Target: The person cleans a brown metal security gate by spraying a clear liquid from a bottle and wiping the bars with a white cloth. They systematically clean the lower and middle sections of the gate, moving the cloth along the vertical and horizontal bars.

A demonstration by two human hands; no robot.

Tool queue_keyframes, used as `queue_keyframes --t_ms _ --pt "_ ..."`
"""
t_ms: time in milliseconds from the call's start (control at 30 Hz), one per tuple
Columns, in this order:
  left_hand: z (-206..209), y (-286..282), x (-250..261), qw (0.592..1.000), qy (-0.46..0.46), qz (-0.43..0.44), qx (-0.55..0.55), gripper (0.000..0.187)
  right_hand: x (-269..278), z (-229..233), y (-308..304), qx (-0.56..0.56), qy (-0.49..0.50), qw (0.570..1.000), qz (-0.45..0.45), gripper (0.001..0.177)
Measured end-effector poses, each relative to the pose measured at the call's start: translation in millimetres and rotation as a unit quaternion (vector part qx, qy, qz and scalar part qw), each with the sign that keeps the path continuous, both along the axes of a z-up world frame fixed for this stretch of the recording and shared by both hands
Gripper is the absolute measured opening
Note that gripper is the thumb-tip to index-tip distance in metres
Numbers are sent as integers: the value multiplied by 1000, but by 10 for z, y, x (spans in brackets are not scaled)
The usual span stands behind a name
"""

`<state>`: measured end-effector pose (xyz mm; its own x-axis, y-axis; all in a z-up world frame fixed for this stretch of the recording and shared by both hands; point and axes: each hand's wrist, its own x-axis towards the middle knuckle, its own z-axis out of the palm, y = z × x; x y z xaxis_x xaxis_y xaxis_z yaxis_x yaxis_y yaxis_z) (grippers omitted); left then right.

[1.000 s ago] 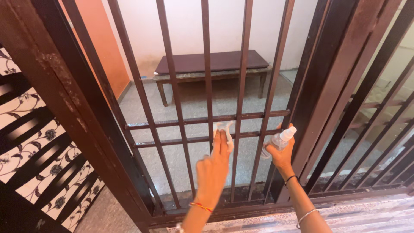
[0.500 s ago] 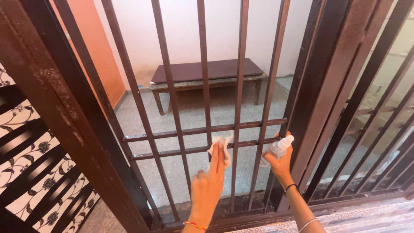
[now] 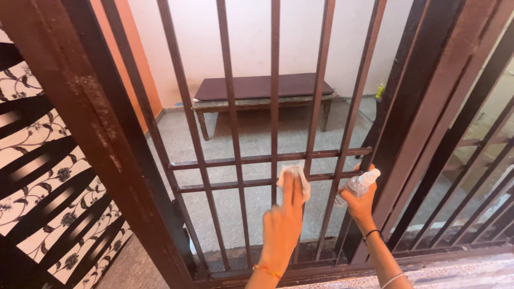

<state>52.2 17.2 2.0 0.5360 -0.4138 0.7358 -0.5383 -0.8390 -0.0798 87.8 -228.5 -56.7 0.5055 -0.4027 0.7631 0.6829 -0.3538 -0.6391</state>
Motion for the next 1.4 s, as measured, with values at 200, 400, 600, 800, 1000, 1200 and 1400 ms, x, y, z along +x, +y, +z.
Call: queue_keyframes --t_ms 200,400,600,800,1000,1200,1400 --pt "-194 346 -96 989 -71 67 113 73 7 -67 -28 31 25 999 17 62" --pt "-291 887 -175 974 -215 -37 -54 52 30 -85 -44 4 8 1000 -16 62" --pt "32 746 68 982 17 -120 -143 62 19 -48 -17 6 0 1000 -13 58" --pt "151 491 292 979 153 -83 -109 41 49 -92 -25 28 5 1000 -4 59" --pt "98 497 291 997 40 10 -67 39 29 -86 -25 -22 -22 999 -35 58" --pt "96 684 -82 990 -23 130 45 81 33 -88 -18 19 14 1000 -13 60" --pt "239 672 133 991 110 53 -50 89 18 -37 -5 6 5 1000 -7 62"
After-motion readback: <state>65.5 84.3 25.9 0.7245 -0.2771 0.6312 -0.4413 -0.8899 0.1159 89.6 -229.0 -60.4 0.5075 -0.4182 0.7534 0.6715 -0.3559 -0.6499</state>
